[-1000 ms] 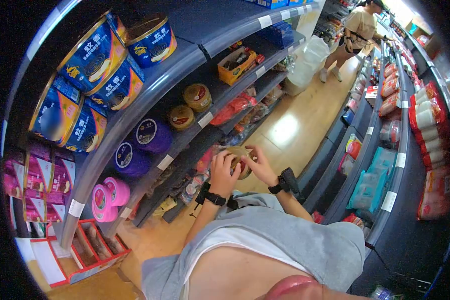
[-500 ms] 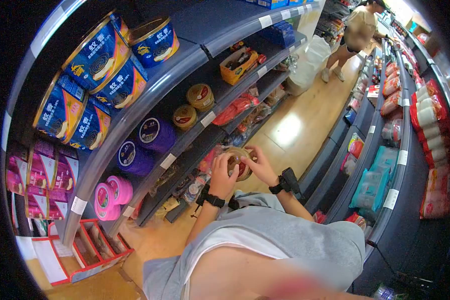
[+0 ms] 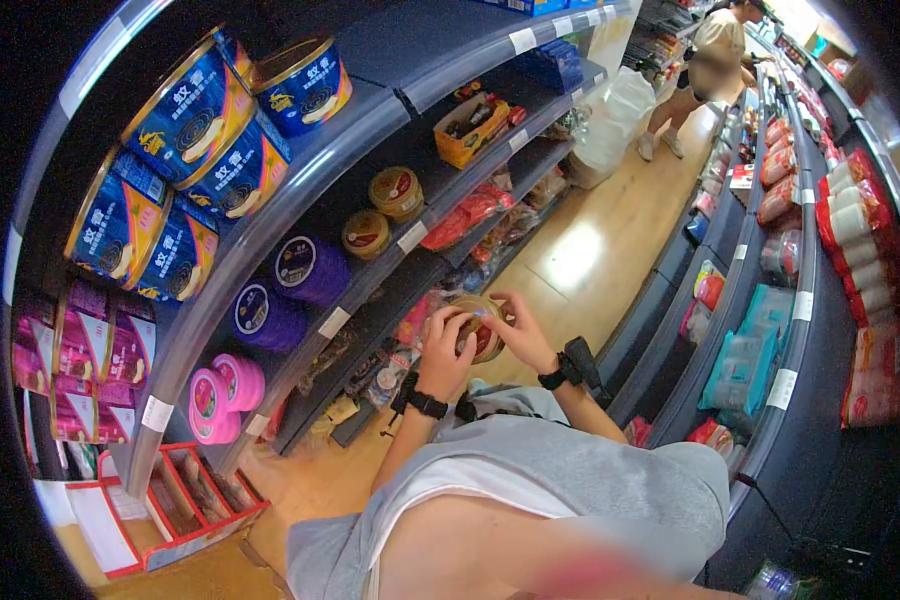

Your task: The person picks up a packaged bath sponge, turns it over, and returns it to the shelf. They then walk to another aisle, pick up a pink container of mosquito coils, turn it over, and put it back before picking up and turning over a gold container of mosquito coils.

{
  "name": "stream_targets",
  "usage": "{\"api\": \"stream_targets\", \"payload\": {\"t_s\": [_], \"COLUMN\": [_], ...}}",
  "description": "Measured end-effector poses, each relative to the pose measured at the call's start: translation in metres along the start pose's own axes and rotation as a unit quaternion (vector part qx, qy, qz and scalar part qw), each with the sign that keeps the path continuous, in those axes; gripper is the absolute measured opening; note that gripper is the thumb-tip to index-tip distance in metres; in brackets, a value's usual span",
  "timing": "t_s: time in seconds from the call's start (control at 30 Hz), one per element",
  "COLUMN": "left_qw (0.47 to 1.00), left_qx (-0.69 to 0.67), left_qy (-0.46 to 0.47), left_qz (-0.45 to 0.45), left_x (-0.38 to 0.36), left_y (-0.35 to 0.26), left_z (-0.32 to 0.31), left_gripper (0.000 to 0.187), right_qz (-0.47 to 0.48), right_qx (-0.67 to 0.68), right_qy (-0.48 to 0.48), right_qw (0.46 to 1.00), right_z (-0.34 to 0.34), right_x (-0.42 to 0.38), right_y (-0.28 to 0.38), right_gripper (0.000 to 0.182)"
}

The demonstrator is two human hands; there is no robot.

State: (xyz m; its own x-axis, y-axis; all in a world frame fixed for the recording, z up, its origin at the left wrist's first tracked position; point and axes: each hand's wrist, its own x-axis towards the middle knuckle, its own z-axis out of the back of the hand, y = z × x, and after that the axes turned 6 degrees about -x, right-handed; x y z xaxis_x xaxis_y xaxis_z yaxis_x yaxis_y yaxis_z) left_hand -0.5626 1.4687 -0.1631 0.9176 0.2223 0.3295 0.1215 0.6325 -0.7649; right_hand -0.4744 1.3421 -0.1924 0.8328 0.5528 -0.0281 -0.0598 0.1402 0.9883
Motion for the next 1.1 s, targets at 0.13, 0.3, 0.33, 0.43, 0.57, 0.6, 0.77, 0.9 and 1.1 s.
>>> {"api": "stream_targets", "payload": {"t_s": [0.13, 0.3, 0.33, 0.43, 0.57, 0.6, 0.77, 0.9, 1.1], "left_qw": [1.0, 1.0, 1.0, 1.0, 0.999, 0.999, 1.0, 0.999, 1.0], "left_qx": [-0.007, 0.018, 0.017, 0.012, 0.02, 0.02, 0.015, 0.017, 0.022], "left_qy": [-0.028, -0.002, -0.01, -0.014, -0.019, -0.02, -0.009, -0.033, -0.004], "left_qz": [-0.001, -0.025, -0.022, -0.019, -0.028, -0.027, -0.021, -0.023, -0.009], "left_x": [-0.001, -0.001, -0.001, -0.001, -0.001, -0.002, -0.004, -0.004, -0.006], "left_y": [-0.001, 0.001, -0.002, -0.002, -0.006, -0.004, 0.002, -0.002, -0.001], "left_z": [0.001, 0.003, 0.003, 0.002, 0.004, 0.003, 0.003, 0.004, 0.004], "left_gripper": [0.026, 0.027, 0.027, 0.026, 0.026, 0.026, 0.029, 0.03, 0.031], "right_qz": [0.023, 0.018, 0.02, 0.018, 0.015, 0.015, 0.024, 0.021, 0.035], "right_qx": [0.004, 0.016, 0.02, 0.029, 0.032, 0.032, 0.021, 0.014, -0.01], "right_qy": [-0.001, 0.004, 0.008, 0.009, 0.012, 0.012, 0.012, 0.003, 0.001], "right_qw": [1.0, 1.0, 1.0, 0.999, 0.999, 0.999, 0.999, 1.0, 0.999], "right_z": [-0.001, -0.001, -0.001, -0.001, -0.001, -0.001, -0.003, -0.005, -0.004], "right_x": [-0.001, -0.004, -0.004, -0.006, -0.007, -0.007, -0.004, -0.004, -0.005], "right_y": [0.001, 0.006, 0.005, 0.01, 0.013, 0.013, 0.007, 0.006, 0.007], "right_gripper": [0.041, 0.042, 0.042, 0.042, 0.041, 0.041, 0.043, 0.044, 0.044]}}
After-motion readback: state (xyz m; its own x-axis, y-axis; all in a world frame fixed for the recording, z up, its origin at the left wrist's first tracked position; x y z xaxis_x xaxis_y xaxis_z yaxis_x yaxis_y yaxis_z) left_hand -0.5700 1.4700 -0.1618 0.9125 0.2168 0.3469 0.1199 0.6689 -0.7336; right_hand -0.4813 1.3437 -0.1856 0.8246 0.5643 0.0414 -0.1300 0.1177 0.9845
